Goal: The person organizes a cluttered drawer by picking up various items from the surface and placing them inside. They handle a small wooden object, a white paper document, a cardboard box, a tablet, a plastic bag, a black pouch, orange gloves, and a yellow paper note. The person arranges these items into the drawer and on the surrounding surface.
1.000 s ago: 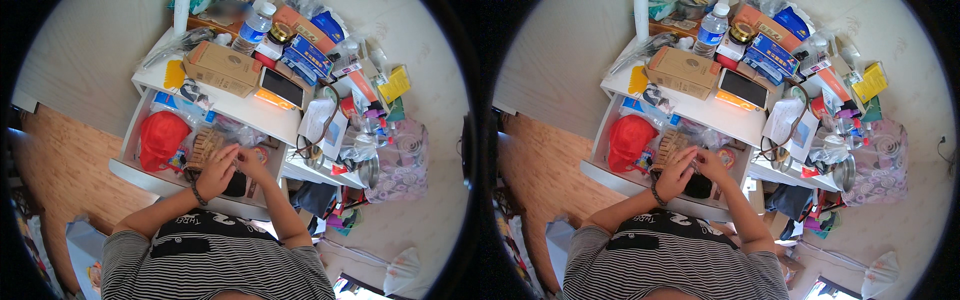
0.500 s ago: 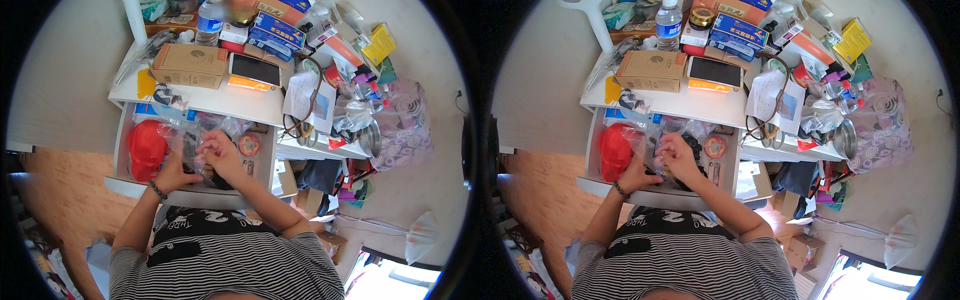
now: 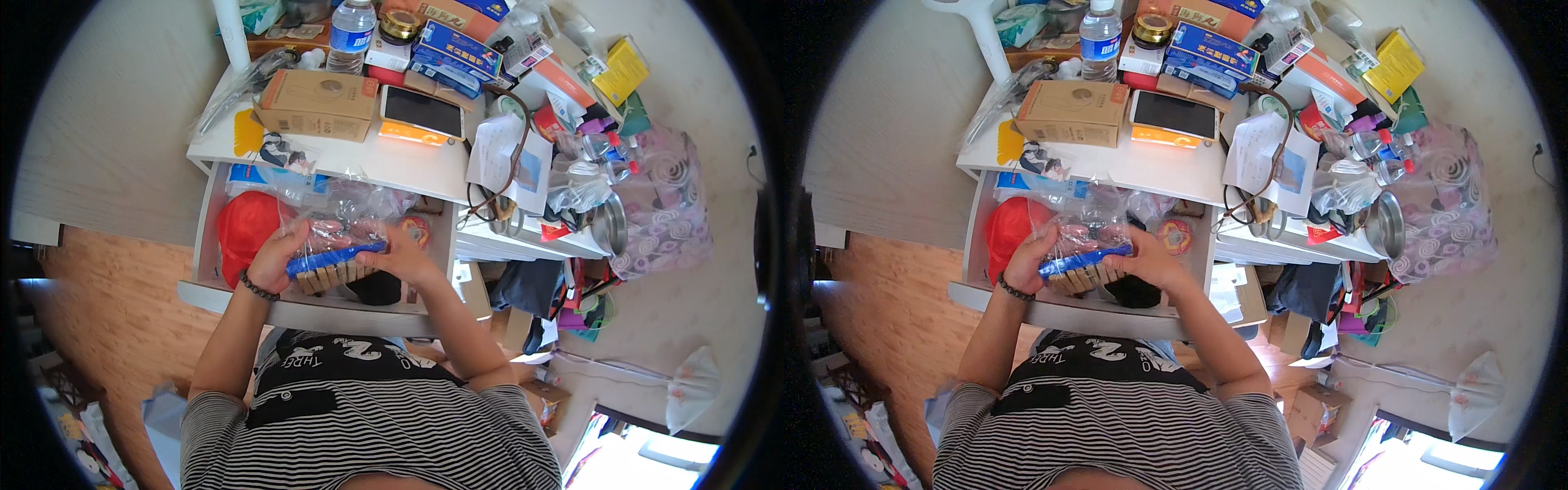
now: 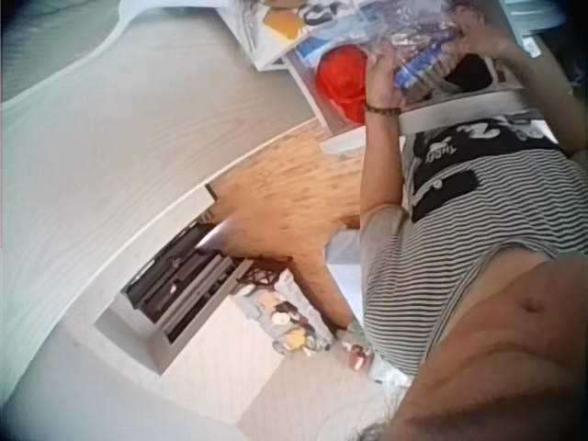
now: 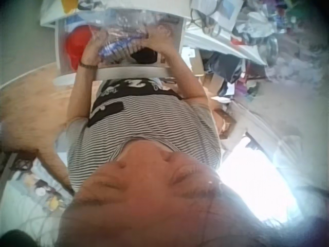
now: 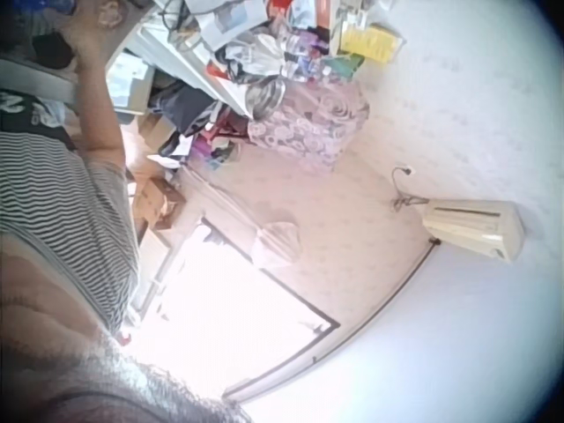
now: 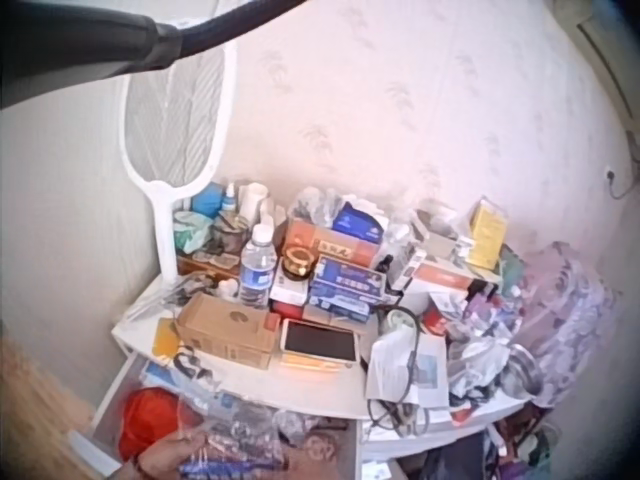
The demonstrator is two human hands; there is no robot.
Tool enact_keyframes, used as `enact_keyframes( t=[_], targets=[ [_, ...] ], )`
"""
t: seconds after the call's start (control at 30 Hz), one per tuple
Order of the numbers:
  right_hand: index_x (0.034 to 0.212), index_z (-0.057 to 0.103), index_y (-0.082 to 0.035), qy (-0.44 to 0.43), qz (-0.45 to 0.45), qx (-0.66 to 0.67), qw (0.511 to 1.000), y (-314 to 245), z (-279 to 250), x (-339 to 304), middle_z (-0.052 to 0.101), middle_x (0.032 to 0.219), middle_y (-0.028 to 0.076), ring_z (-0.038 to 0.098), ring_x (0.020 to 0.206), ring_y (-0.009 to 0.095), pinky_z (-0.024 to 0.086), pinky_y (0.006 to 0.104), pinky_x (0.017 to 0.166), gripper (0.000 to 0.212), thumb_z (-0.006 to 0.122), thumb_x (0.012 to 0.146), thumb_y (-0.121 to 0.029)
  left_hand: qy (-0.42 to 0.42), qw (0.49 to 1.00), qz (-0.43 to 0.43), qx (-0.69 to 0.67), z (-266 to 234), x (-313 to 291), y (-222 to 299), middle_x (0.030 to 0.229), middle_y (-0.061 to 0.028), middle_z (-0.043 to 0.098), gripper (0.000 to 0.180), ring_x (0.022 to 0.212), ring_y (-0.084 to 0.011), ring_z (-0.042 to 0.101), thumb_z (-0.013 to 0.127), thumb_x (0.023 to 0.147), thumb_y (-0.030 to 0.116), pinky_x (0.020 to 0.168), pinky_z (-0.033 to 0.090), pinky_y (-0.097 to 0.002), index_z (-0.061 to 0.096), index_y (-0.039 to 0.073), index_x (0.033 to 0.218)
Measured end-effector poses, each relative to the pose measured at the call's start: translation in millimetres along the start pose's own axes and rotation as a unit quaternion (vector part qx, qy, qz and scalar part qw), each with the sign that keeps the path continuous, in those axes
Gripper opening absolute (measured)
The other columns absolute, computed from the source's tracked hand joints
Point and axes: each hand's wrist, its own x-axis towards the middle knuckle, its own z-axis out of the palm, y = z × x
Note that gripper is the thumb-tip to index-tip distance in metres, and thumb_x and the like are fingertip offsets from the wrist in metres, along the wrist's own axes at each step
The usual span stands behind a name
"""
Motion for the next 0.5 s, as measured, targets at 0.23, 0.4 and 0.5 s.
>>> enact_keyframes(
  t=[0.23,0.4,0.5],
  targets=[
    [0.092,0.069,-0.002,0.066,0.024,0.152,0.986,19,12,-8,0.062,0.078,-0.005,0.051,0.072,0.005,0.043,0.0212,0.066,0.022,0.066,0.09,-0.024,0.137,0.99,0.04,-0.009,-17,6,-4,0.11,-0.0138,0.065,0.037,0.097,-0.0221,0.065,0.05,0.098,0.028,0.086,0.052,-0.0336,0.054,-0.003,0.119],
    [0.091,0.067,-0.001,0.13,0.04,0.103,0.985,20,8,-18,0.062,0.076,-0.003,0.05,0.069,0.005,0.043,0.0227,0.065,0.024,0.063,0.092,-0.024,0.338,0.884,0.255,0.198,-25,-2,-2,0.107,-0.0102,0.065,0.028,0.095,-0.0212,0.064,0.057,0.094,0.016,0.082,0.052,-0.0306,0.057,0.002,0.117],
    [0.093,0.066,-0.001,0.138,0.025,-0.013,0.99,21,21,-22,0.062,0.074,-0.001,0.051,0.067,0.006,0.044,0.0244,0.063,0.023,0.063,0.091,-0.023,0.101,0.754,0.256,0.597,33,-22,16,0.11,-0.0134,0.064,0.044,0.099,-0.0244,0.062,0.067,0.086,0.02,0.085,0.051,-0.0329,0.052,0.003,0.124]
  ],
)
